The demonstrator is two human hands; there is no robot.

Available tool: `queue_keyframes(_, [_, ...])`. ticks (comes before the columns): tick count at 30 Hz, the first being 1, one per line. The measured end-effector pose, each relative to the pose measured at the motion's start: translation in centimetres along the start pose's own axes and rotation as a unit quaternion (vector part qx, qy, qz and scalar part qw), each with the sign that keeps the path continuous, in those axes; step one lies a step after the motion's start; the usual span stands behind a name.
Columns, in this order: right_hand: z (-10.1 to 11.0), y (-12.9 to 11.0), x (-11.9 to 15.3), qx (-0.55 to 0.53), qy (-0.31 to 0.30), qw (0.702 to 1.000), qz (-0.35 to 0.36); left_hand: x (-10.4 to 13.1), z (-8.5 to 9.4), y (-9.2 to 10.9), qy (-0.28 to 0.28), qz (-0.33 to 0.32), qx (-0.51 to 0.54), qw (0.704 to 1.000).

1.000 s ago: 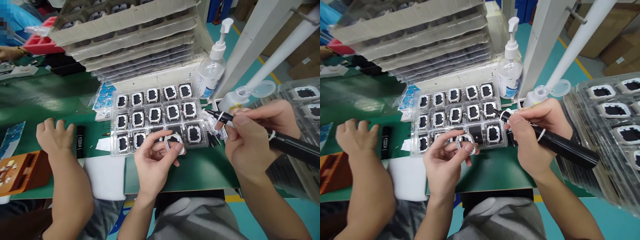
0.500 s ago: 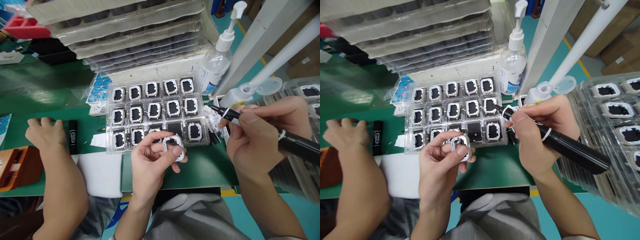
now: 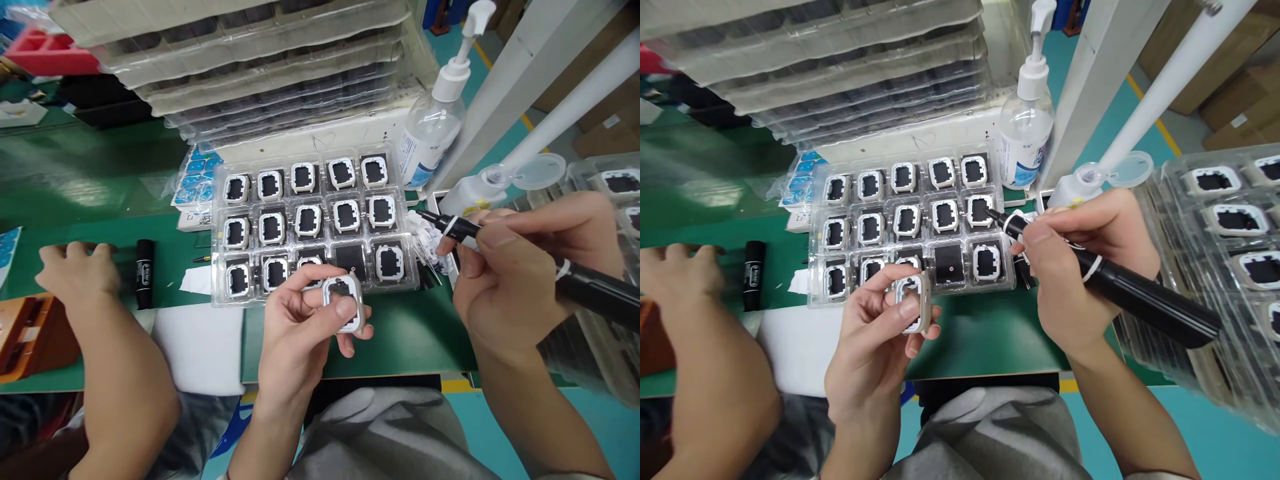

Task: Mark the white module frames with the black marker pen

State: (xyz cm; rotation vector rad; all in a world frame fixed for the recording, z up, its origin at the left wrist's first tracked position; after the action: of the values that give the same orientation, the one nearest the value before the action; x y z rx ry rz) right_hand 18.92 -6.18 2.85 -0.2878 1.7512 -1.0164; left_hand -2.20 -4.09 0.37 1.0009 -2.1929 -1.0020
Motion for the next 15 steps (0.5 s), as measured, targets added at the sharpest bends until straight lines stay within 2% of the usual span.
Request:
queue_keyframes(5, [0.0,-0.2,0.0,0.041,0.004,0.999,0.005,-0.1,0.0,0.2,-0.01,0.018,0.014,1.0])
queue_keyframes(9, [0.2,-0.3,0.1,0.065,0.018,0.998,0.011,0.0,0.2,-0.1,-0.005,-0.02,-0.02,1.0])
queue_keyframes(12, [0.3,-0.2,0.1,0.06,0.006,0.998,0.01,0.6,0.1,-0.4,0.052,-0.081,-0.111,0.989])
queue_keyframes(15, [0.2,-0.1,0.0,0.057,0.003,0.998,0.011,1.2,-0.4,-0.7,0.11,-0.126,-0.228,0.959])
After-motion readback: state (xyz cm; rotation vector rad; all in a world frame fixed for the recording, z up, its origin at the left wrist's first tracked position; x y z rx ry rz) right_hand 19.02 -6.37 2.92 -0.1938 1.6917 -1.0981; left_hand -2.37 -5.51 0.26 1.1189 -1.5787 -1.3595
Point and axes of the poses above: each hand's wrist, its own x-axis away from the middle knuckle, its own z-axis out of the back of the hand, y = z × x, the point moved 3 cm from there along -x, towards the middle knuckle, and after that the axes turned 15 degrees about -y, right-handed, at the moved point
